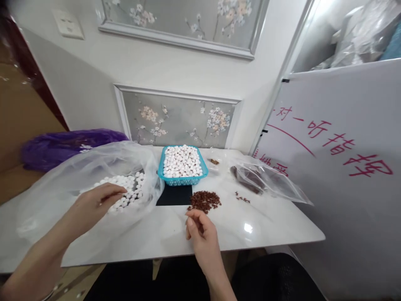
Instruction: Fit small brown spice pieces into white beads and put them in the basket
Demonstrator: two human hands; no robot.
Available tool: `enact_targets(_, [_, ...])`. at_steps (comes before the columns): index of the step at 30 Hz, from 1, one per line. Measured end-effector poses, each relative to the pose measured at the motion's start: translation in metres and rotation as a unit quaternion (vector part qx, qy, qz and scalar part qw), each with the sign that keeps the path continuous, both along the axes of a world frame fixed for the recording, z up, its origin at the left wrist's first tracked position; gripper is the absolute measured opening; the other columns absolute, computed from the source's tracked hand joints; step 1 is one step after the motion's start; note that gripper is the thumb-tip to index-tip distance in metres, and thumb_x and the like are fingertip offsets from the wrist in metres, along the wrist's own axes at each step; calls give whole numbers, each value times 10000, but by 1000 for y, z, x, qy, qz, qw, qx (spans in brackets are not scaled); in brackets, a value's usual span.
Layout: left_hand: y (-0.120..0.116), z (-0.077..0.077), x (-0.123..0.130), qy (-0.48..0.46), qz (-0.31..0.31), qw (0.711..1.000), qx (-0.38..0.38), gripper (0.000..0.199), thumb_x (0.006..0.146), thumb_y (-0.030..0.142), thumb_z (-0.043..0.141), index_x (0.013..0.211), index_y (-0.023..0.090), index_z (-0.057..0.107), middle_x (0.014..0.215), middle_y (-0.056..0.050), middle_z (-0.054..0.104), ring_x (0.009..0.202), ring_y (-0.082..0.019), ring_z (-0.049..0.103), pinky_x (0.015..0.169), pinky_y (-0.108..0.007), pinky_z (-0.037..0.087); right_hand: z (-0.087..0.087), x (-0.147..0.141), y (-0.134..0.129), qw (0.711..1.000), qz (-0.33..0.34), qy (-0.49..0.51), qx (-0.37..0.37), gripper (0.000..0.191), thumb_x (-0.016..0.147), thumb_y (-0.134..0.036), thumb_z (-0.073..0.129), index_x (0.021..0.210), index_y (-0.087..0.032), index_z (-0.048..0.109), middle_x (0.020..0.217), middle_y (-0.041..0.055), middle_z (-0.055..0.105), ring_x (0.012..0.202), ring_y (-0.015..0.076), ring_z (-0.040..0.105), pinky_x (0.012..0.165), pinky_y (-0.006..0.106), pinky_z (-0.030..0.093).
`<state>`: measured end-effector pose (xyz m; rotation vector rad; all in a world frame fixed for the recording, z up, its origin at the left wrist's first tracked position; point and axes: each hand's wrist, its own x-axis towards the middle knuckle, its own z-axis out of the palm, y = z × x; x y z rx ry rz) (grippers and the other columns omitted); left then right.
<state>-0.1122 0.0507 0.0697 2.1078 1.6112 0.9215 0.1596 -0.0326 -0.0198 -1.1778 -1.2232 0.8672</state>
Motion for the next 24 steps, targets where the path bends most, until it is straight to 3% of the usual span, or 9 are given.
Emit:
enact_targets(3, [-14, -1, 19, -166, -12, 985, -38, 201, 725, 391, 642, 828, 224, 684, 905, -48, 686, 793, -229, 607, 703, -280, 443, -3, 18, 6, 991, -102, -85, 6, 209, 873, -372, 477, 909, -186, 563, 642, -20, 518, 559, 122, 469, 549, 230, 405])
enact_targets(6, [-33, -12, 44, -346, -50, 924, -156, 267, 706, 382, 687, 914, 215, 690, 931, -48, 685, 836, -209, 622, 793, -285, 463, -7, 35, 12, 976, -140, -168, 4, 199, 837, -352, 506, 843, -179, 604, 691, 11, 586, 595, 148, 506, 569, 253, 420])
enact_targets(8, [-42, -22, 61, -411, -75, 879, -228, 298, 690, 340, 719, 955, 209, 687, 884, -47, 689, 837, -189, 618, 821, -277, 460, -7, 40, 15, 973, -134, -189, 4, 180, 813, -328, 529, 819, -181, 633, 743, 33, 631, 650, 172, 542, 622, 276, 436])
enact_targets(11, [-50, -38, 84, -460, -107, 833, -289, 250, 693, 287, 727, 919, 186, 693, 821, -40, 664, 783, -152, 601, 792, -252, 466, -5, 36, 15, 966, -123, -226, 7, 136, 775, -290, 564, 766, -201, 667, 775, 46, 657, 687, 199, 565, 675, 307, 438])
enact_targets(17, [-55, -56, 107, -560, -133, 729, -369, 182, 749, 278, 687, 909, 198, 658, 859, -30, 643, 763, -103, 578, 764, -218, 470, -4, 27, 15, 951, -121, -284, -1, 120, 745, -222, 573, 650, -222, 646, 699, 31, 597, 599, 186, 526, 589, 302, 388])
enact_targets(21, [-55, -62, 108, -576, -134, 705, -391, 136, 755, 266, 686, 828, 152, 673, 867, -40, 632, 740, -78, 559, 754, -182, 468, -1, 26, 12, 950, -114, -292, 7, 144, 793, -223, 524, 709, -212, 641, 773, 44, 598, 638, 179, 536, 598, 286, 399])
enact_targets(24, [-54, -63, 107, -587, -129, 695, -395, 139, 737, 252, 705, 809, 135, 687, 813, -27, 607, 711, -68, 547, 731, -166, 469, 7, 17, 5, 973, -82, -214, 7, 156, 838, -283, 514, 755, -197, 615, 750, 37, 603, 645, 166, 546, 604, 267, 427])
